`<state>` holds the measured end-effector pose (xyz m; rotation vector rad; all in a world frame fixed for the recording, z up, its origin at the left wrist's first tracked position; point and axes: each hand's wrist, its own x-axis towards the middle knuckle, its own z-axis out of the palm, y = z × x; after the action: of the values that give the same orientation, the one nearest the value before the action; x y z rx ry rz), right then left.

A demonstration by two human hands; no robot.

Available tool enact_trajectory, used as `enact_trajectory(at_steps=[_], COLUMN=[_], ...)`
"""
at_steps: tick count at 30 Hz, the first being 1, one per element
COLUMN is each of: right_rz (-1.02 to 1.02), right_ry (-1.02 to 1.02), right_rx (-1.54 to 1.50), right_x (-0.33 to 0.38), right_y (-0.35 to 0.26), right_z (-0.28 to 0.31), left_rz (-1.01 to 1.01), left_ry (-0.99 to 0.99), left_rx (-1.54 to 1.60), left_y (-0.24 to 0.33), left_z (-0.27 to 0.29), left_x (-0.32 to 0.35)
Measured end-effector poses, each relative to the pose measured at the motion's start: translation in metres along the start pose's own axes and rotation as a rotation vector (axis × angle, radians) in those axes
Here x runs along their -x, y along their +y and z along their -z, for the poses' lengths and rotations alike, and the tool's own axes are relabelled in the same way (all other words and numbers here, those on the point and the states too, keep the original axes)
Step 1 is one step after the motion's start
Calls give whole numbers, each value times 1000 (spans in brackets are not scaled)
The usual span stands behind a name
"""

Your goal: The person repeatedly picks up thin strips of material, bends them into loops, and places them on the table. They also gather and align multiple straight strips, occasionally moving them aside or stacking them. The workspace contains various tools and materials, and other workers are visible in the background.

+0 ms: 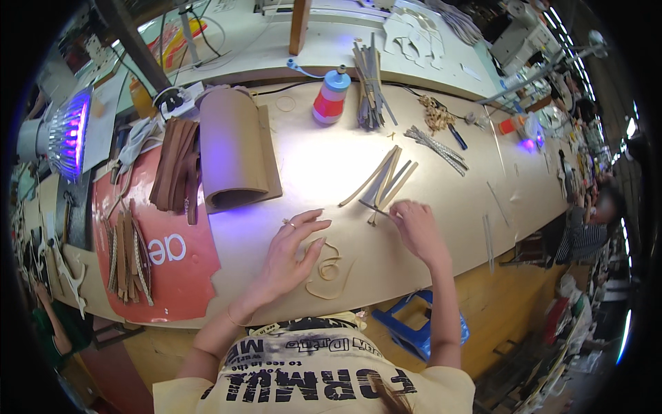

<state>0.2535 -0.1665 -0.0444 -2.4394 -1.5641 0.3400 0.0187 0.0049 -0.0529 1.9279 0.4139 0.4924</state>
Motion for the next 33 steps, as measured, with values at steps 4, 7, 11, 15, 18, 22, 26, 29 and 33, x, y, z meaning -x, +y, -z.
enact_trajectory(at_steps=[4, 7, 11, 15, 18, 22, 26, 29, 33], right_rz=[-91, -9, -2, 112, 121, 95, 45, 20, 24], right_ry=[-191, -154, -125, 373, 548, 560, 566, 526, 523], right_rx=[-666, -962, -974, -618, -605, -816, -887, -935, -976], right_x=[8, -5, -27, -51, -52, -49, -47, -45, -46], right_y=[-33, -59, -84, -119, -142, -161, -161, -159, -157], right_z=[26, 20, 12, 3, 6, 10, 15, 15, 12], left_rz=[146, 214, 111, -155, -510, -606, -570, -556, -536], left_ry=[-20, 16, 121, 397, 580, 541, 509, 503, 502], left_rx=[275, 554, 701, 152, -342, -511, -517, -481, -517], left_y=[6, 13, 19, 24, 22, 18, 16, 14, 12], left_z=[4, 6, 18, 35, 48, 48, 38, 34, 33], left_x=[-16, -24, -30, -32, -40, -51, -51, -49, -47])
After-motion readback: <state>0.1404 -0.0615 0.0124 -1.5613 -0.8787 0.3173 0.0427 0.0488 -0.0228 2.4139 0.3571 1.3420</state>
